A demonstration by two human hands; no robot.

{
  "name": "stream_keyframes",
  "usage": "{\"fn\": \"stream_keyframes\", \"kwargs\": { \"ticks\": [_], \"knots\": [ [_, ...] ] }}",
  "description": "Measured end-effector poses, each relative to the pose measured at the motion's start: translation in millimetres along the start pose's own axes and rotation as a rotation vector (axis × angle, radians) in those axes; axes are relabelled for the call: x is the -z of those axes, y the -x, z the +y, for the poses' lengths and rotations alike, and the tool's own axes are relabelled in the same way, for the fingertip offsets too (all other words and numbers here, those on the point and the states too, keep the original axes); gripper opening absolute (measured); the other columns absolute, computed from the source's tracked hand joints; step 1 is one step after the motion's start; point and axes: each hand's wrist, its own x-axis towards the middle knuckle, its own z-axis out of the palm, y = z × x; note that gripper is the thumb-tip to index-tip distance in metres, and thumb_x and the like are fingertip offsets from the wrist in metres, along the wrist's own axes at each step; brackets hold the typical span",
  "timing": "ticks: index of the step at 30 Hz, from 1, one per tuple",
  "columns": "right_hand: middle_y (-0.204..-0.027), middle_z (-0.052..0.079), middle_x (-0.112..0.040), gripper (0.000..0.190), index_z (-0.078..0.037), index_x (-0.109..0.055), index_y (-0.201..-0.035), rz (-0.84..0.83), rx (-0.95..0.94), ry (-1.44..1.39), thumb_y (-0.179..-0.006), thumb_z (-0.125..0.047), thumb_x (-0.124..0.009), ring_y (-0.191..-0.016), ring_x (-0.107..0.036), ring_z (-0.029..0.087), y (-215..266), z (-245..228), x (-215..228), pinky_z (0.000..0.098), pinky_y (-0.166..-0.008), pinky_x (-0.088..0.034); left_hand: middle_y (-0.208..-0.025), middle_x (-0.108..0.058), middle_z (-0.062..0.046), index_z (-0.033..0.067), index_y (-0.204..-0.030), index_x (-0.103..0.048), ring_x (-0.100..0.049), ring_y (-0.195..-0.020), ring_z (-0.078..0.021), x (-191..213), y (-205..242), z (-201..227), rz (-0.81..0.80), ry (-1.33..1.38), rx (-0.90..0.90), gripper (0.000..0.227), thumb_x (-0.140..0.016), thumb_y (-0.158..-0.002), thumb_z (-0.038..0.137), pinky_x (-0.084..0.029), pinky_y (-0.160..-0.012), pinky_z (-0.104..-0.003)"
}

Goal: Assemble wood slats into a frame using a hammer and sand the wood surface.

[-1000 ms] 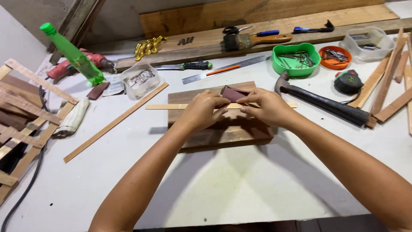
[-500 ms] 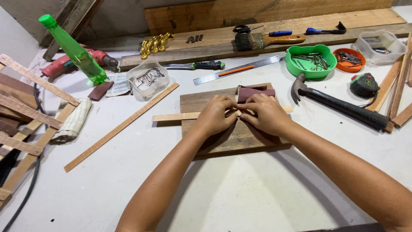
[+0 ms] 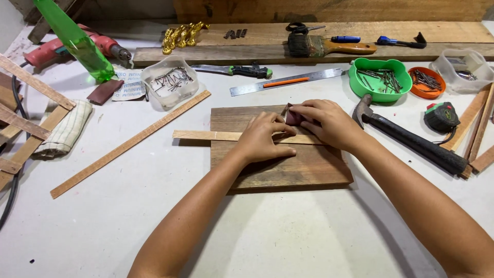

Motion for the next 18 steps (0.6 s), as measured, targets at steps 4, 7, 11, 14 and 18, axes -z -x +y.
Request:
{"fn": "stream_keyframes", "kwargs": {
  "ticks": [4, 7, 11, 14, 18],
  "knots": [
    [-0.122, 0.013, -0.069, 0.044, -0.012, -0.066, -0.132, 0.072, 0.027, 0.055, -0.089, -0.013, -0.074, -0.113, -0.064, 0.036, 7, -7, 5, 0.0461, -0.096, -0.051, -0.103, -0.069, -0.002, 0.0211, -0.101, -0.083, -0.056, -0.107, -0.0258, -10, -2, -15, -0.007, -0.028, -0.083, 0.038, -0.087, -0.069, 0.041, -0.041, -0.1, -0.045],
    [-0.121, 0.014, -0.069, 0.044, -0.009, -0.065, -0.135, 0.15, 0.045, 0.055, -0.092, -0.012, -0.073, -0.112, -0.064, 0.036, 12, -17, 17, 0.0453, -0.096, -0.052, -0.103, -0.069, -0.001, 0.0212, -0.104, -0.081, -0.058, -0.107, -0.0231, -11, -2, -20, 0.01, -0.006, 0.055, 0.03, -0.083, -0.079, 0.039, -0.048, -0.097, -0.041],
    [-0.119, 0.012, -0.07, 0.043, -0.01, -0.067, -0.131, 0.144, 0.101, 0.099, -0.088, -0.011, -0.074, -0.109, -0.065, 0.035, 22, -34, 19, 0.0444, -0.093, -0.053, -0.091, -0.068, -0.005, 0.0171, -0.101, -0.083, -0.059, -0.096, -0.0236, -8, 3, -25, 0.018, -0.004, 0.093, 0.028, -0.084, -0.08, 0.034, -0.053, -0.087, -0.04],
    [-0.115, 0.01, -0.071, 0.041, -0.012, -0.07, -0.127, 0.13, 0.114, 0.146, -0.086, -0.009, -0.074, -0.106, -0.067, 0.032, 28, -36, 3, 0.0432, -0.091, -0.054, -0.089, -0.067, -0.005, 0.0155, -0.101, -0.083, -0.06, -0.093, -0.022, -6, 3, -26, 0.035, -0.001, 0.093, 0.029, -0.084, -0.078, 0.033, -0.054, -0.082, -0.039],
    [-0.1, 0.006, -0.069, 0.034, -0.015, -0.075, -0.121, 0.138, 0.106, 0.181, -0.087, -0.009, -0.074, -0.099, -0.066, 0.027, 33, -42, -8, 0.041, -0.09, -0.054, -0.09, -0.066, -0.002, 0.0156, -0.105, -0.08, -0.06, -0.093, -0.0209, -3, 4, -19, 0.021, -0.017, 0.166, 0.033, -0.083, -0.08, 0.037, -0.055, -0.083, -0.038]
  ]
}}
